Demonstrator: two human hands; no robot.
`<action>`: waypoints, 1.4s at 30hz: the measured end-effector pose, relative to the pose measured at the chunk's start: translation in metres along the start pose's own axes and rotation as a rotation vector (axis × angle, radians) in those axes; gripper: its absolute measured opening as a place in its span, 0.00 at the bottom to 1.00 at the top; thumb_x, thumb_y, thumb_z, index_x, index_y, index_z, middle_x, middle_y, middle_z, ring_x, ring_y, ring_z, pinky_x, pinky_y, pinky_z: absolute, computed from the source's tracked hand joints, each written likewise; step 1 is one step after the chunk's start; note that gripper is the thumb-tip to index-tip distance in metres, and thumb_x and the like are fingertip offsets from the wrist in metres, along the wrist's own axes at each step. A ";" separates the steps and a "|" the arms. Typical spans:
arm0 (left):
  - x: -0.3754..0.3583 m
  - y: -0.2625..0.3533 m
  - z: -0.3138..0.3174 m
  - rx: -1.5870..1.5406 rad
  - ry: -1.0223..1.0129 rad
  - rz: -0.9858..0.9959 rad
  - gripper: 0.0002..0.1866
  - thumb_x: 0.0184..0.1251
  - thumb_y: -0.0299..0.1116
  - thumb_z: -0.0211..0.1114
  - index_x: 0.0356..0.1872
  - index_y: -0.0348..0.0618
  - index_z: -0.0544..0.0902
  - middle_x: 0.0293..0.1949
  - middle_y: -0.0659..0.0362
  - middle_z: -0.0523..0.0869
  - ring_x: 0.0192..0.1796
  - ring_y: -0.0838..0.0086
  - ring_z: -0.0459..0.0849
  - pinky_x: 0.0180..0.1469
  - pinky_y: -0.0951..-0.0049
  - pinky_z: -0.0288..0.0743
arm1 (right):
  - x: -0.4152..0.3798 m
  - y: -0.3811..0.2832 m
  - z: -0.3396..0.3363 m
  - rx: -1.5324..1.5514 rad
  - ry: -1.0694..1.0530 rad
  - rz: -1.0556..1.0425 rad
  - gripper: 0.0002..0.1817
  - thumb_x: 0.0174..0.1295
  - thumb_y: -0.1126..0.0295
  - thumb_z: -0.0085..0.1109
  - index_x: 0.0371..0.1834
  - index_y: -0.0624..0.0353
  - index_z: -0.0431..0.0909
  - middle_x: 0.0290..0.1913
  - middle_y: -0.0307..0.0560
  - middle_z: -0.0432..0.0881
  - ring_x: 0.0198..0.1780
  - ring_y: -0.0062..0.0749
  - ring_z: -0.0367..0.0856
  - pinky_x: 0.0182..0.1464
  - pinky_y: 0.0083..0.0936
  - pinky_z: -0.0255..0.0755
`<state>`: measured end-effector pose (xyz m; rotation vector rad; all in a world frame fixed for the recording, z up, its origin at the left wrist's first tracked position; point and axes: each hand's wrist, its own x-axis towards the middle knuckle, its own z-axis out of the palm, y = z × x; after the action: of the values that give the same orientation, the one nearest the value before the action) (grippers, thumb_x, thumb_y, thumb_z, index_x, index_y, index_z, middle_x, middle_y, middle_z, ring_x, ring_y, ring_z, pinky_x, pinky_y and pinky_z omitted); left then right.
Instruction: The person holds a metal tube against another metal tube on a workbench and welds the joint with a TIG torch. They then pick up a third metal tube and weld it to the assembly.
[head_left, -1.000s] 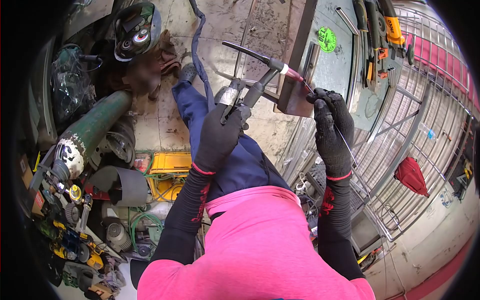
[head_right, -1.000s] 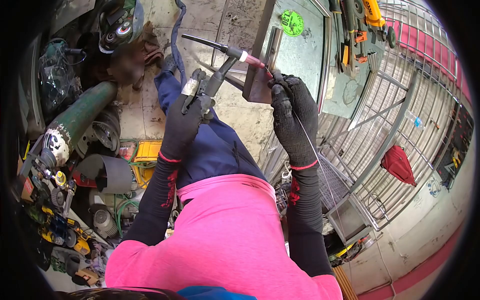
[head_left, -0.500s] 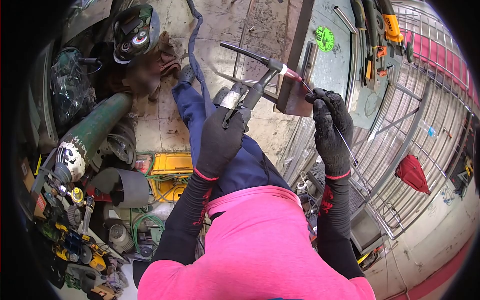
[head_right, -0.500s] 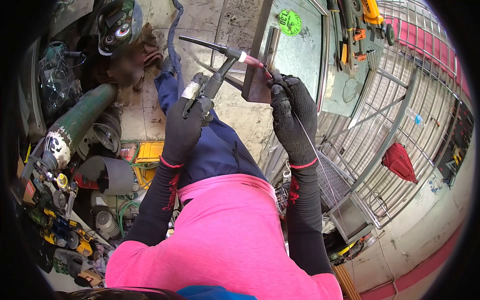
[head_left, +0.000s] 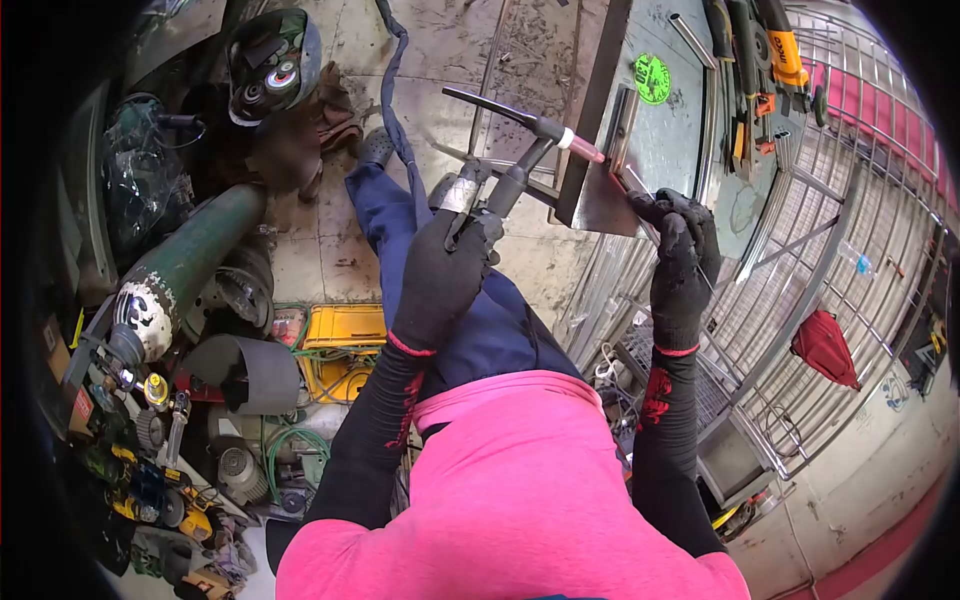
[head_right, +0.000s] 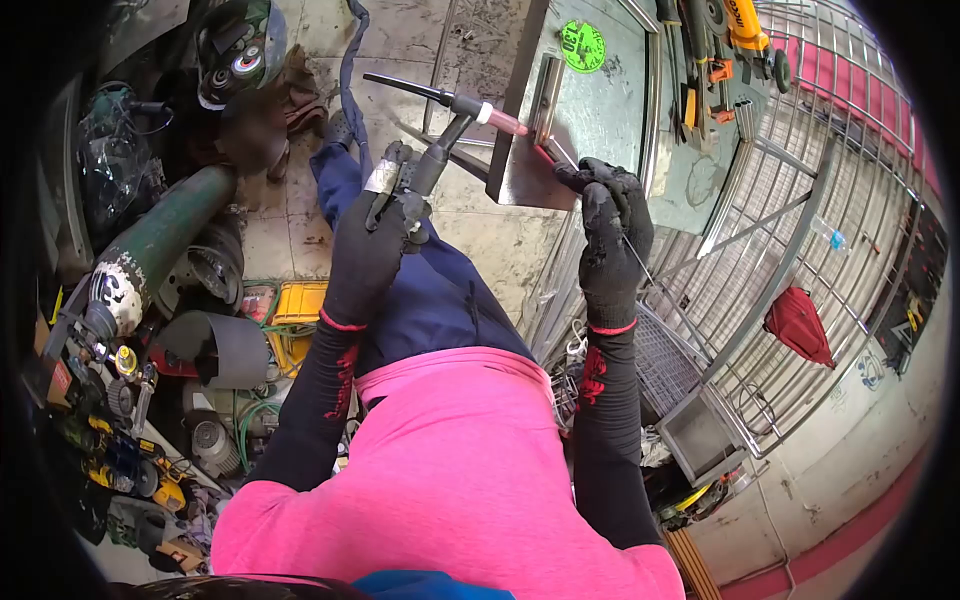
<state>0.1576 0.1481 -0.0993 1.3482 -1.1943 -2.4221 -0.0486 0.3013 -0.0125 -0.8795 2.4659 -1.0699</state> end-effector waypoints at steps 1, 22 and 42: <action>0.000 0.000 0.001 -0.032 0.012 -0.009 0.10 0.81 0.31 0.63 0.48 0.34 0.85 0.31 0.59 0.86 0.29 0.80 0.83 0.30 0.75 0.74 | -0.001 -0.003 0.002 0.069 -0.023 0.048 0.15 0.82 0.69 0.52 0.59 0.70 0.83 0.54 0.52 0.87 0.60 0.37 0.84 0.68 0.35 0.73; -0.001 -0.004 0.001 -0.009 0.020 0.004 0.11 0.79 0.29 0.60 0.48 0.29 0.83 0.32 0.54 0.88 0.31 0.74 0.87 0.34 0.71 0.79 | 0.008 -0.015 0.013 -0.034 -0.163 -0.015 0.12 0.81 0.68 0.56 0.51 0.66 0.84 0.35 0.40 0.77 0.32 0.20 0.74 0.37 0.22 0.69; -0.007 0.002 0.009 -0.021 0.048 0.004 0.10 0.79 0.31 0.64 0.46 0.32 0.85 0.28 0.56 0.86 0.29 0.77 0.84 0.32 0.71 0.76 | 0.005 -0.018 0.014 -0.011 -0.162 0.055 0.10 0.80 0.70 0.58 0.52 0.64 0.85 0.37 0.42 0.79 0.33 0.21 0.74 0.38 0.23 0.71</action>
<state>0.1545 0.1550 -0.0906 1.3883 -1.1553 -2.3782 -0.0383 0.2807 -0.0091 -0.8613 2.3505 -0.9293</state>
